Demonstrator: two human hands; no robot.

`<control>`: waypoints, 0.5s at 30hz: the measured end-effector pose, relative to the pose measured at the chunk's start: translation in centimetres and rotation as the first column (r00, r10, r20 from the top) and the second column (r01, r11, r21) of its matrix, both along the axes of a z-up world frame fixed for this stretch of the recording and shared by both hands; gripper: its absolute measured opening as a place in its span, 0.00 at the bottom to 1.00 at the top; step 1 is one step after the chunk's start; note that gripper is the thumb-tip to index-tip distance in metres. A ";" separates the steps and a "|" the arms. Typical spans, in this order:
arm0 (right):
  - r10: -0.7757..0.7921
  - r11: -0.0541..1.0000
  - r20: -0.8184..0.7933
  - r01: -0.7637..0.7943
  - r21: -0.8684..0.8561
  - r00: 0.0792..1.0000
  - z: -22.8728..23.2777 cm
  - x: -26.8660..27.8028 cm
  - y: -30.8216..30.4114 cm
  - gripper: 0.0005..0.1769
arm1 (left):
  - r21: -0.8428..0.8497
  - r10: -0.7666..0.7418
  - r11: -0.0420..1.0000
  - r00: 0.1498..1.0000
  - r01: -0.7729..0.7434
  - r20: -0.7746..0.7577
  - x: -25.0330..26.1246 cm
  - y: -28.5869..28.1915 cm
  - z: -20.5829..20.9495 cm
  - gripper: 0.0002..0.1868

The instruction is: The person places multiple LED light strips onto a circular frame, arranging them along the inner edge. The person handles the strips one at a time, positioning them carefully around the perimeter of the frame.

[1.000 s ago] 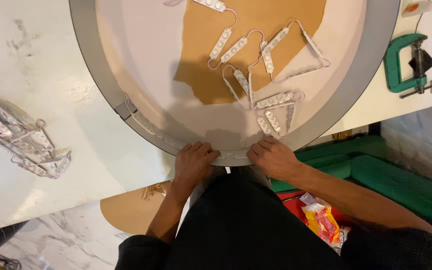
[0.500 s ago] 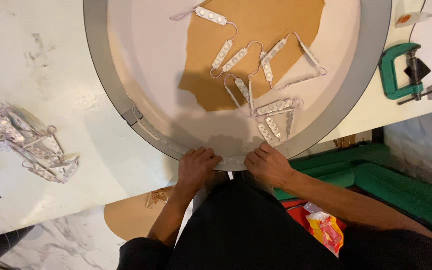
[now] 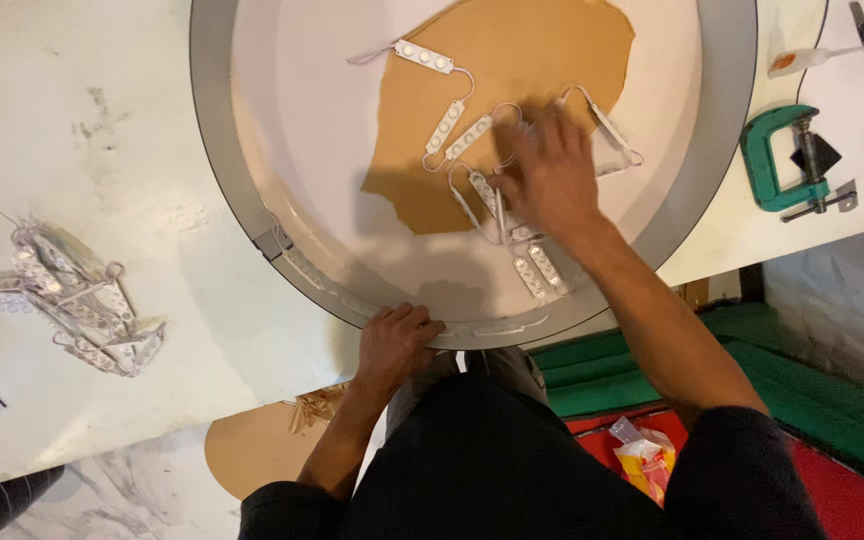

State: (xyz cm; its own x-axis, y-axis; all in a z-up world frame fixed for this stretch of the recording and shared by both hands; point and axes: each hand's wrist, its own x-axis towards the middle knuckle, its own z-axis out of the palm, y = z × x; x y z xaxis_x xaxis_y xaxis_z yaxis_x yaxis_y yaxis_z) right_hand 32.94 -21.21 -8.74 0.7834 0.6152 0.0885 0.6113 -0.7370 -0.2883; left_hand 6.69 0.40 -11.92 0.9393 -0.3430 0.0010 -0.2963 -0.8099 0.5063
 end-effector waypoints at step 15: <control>-0.300 0.923 0.031 0.298 -0.242 0.953 -4.8 -0.1 -5.3 0.20 | 0.016 -0.089 0.996 0.986 0.088 0.143 1.2 2.7 0.0 0.17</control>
